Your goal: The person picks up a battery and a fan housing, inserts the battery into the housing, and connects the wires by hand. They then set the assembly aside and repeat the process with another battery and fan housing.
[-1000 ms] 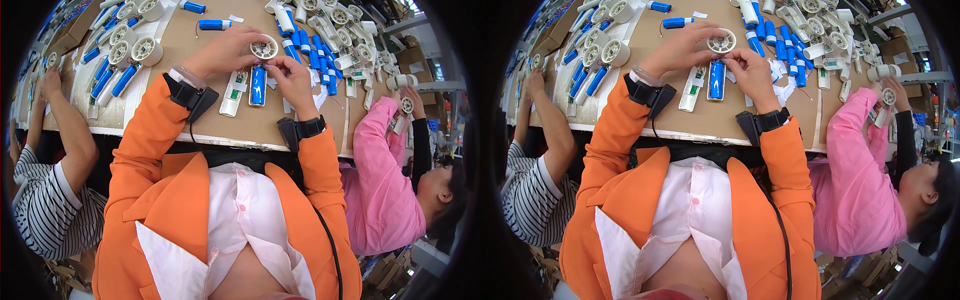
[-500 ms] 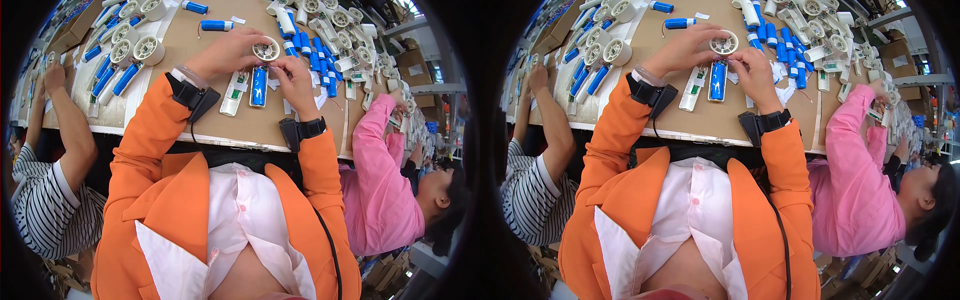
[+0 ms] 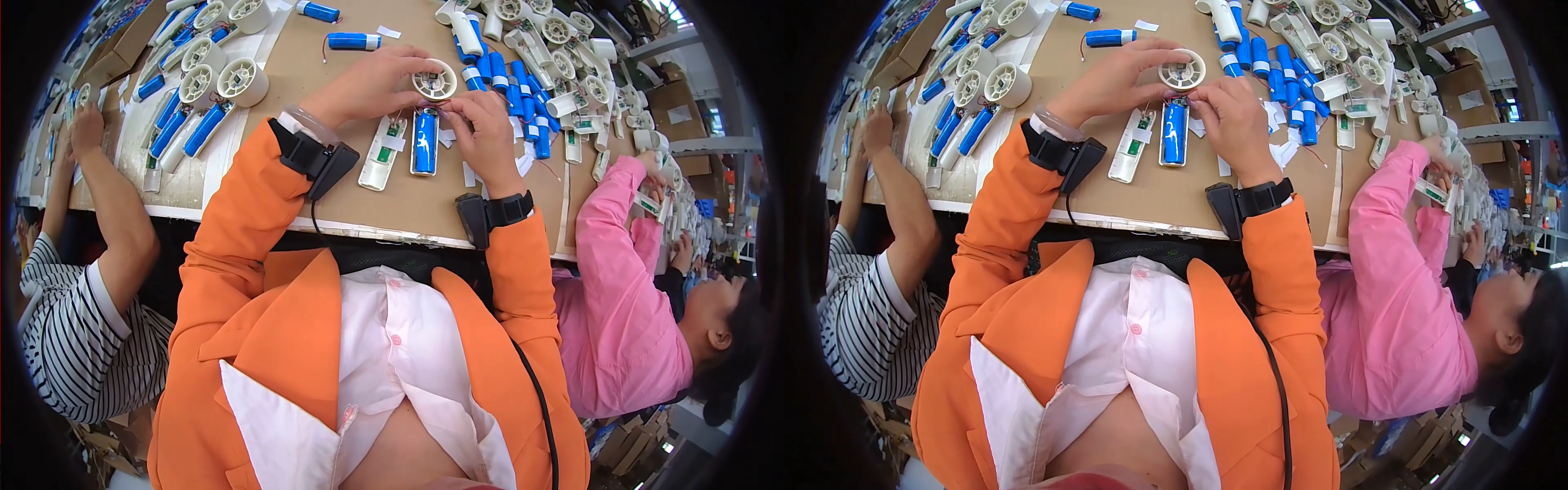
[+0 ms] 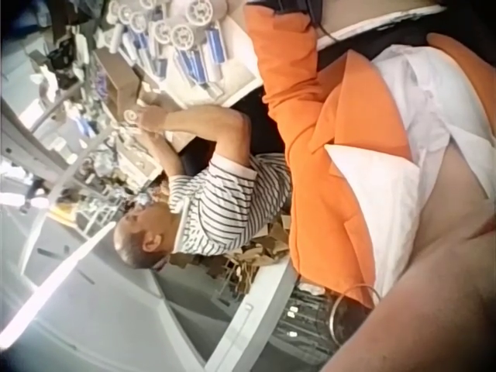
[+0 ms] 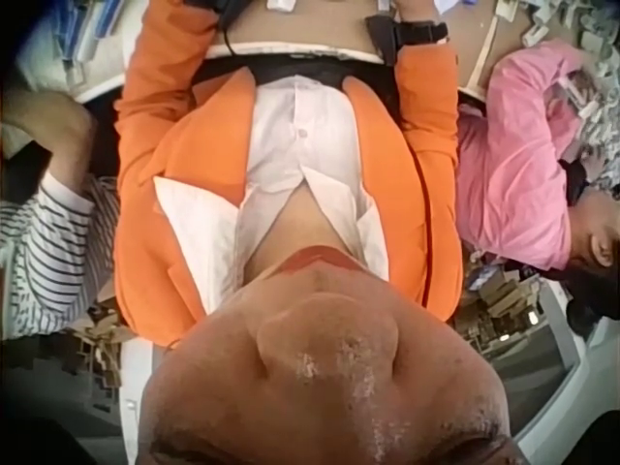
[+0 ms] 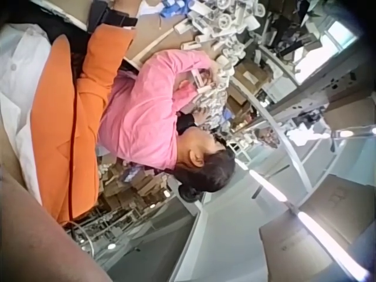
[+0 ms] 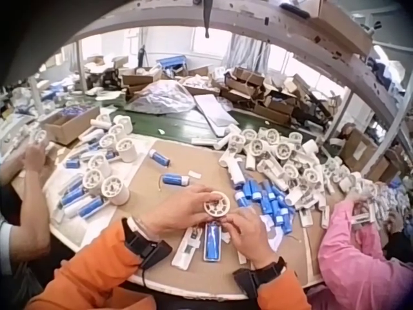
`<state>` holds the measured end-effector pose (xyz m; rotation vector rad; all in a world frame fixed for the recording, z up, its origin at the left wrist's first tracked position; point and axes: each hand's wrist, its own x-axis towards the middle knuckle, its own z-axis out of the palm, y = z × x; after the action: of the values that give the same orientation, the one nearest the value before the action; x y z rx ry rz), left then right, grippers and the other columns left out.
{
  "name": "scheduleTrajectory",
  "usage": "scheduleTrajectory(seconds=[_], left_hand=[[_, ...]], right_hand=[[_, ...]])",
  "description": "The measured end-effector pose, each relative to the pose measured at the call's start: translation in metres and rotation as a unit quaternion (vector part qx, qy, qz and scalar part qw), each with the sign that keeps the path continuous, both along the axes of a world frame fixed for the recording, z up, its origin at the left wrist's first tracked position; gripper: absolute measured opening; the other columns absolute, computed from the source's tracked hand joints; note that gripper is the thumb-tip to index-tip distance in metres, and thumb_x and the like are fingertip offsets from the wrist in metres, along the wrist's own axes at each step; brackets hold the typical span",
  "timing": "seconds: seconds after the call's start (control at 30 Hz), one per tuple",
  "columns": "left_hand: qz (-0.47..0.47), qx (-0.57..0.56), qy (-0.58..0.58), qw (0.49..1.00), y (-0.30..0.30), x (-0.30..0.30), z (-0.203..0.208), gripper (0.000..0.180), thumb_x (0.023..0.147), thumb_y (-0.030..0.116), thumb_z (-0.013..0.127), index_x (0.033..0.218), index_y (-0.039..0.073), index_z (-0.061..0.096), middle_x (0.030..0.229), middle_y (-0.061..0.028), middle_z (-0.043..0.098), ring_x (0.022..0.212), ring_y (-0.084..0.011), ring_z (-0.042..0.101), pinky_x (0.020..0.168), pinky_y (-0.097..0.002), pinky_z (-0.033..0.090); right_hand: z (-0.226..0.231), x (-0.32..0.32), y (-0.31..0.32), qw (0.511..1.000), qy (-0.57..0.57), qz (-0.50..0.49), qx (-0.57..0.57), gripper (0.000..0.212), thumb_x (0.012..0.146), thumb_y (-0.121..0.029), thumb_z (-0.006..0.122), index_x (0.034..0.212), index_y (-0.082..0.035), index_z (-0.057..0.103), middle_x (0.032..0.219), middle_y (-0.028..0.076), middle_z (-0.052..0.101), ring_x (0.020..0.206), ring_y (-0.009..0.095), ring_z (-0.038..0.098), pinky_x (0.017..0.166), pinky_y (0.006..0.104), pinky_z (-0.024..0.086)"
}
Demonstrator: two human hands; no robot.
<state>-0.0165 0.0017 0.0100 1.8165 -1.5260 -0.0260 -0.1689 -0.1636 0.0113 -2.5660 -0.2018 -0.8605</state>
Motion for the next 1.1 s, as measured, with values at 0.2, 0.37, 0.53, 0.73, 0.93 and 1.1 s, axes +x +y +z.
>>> scheduleTrajectory(seconds=[0.2,0.37,0.53,0.73,0.93,1.1], left_hand=[[0.0,-0.025,-0.003,1.0,-0.001,0.002,-0.005,0.044,0.082,0.018,0.073,0.124,0.011,0.061,0.124,-0.0128,0.057,0.112,-0.0303,0.057,0.095,-0.0369,0.046],[0.006,-0.037,-0.009,0.999,0.001,0.0,-0.002,0.043,0.081,0.02,0.073,0.121,0.009,0.062,0.121,-0.0129,0.058,0.11,-0.0306,0.058,0.094,-0.0368,0.047],[0.007,-0.045,-0.014,0.999,0.0,0.0,-0.002,0.042,0.081,0.02,0.073,0.12,0.009,0.063,0.12,-0.013,0.059,0.109,-0.0305,0.058,0.093,-0.0368,0.047],[0.007,0.015,0.017,1.0,0.002,-0.002,0.006,0.048,0.082,0.014,0.071,0.127,0.01,0.058,0.128,-0.0126,0.056,0.117,-0.0304,0.055,0.099,-0.0368,0.044],[0.019,-0.032,-0.019,0.999,0.0,0.0,-0.002,0.042,0.08,0.019,0.074,0.119,0.008,0.063,0.12,-0.0133,0.059,0.109,-0.0308,0.059,0.093,-0.0371,0.048],[0.017,-0.034,-0.027,0.999,0.0,0.0,-0.002,0.044,0.081,0.019,0.073,0.122,0.008,0.062,0.122,-0.0136,0.058,0.11,-0.0309,0.058,0.094,-0.0375,0.047]], right_hand=[[0.001,-0.001,0.003,1.0,0.004,0.005,-0.018,0.011,0.079,-0.005,0.07,0.089,-0.006,0.065,0.085,0.007,0.061,0.082,0.028,0.057,0.07,0.036,0.046],[-0.001,0.002,0.003,1.0,-0.004,0.015,-0.017,0.012,0.079,-0.004,0.07,0.089,-0.005,0.065,0.086,0.008,0.061,0.083,0.028,0.057,0.072,0.0365,0.046],[0.002,-0.001,0.005,0.999,-0.01,0.009,-0.035,0.013,0.078,-0.003,0.07,0.089,-0.005,0.064,0.088,0.008,0.062,0.084,0.028,0.058,0.072,0.0361,0.047],[0.0,-0.001,0.005,0.998,-0.014,0.008,-0.059,0.013,0.078,-0.001,0.068,0.09,-0.005,0.064,0.089,0.008,0.063,0.085,0.028,0.058,0.071,0.0359,0.048],[-0.005,0.0,0.01,0.997,-0.013,-0.007,-0.078,0.014,0.078,0.0,0.068,0.091,-0.005,0.064,0.089,0.008,0.063,0.085,0.028,0.059,0.071,0.0354,0.048],[-0.002,-0.002,0.011,0.998,0.002,-0.016,-0.056,0.013,0.078,0.0,0.067,0.09,-0.004,0.064,0.088,0.009,0.062,0.083,0.027,0.059,0.07,0.0348,0.048]])
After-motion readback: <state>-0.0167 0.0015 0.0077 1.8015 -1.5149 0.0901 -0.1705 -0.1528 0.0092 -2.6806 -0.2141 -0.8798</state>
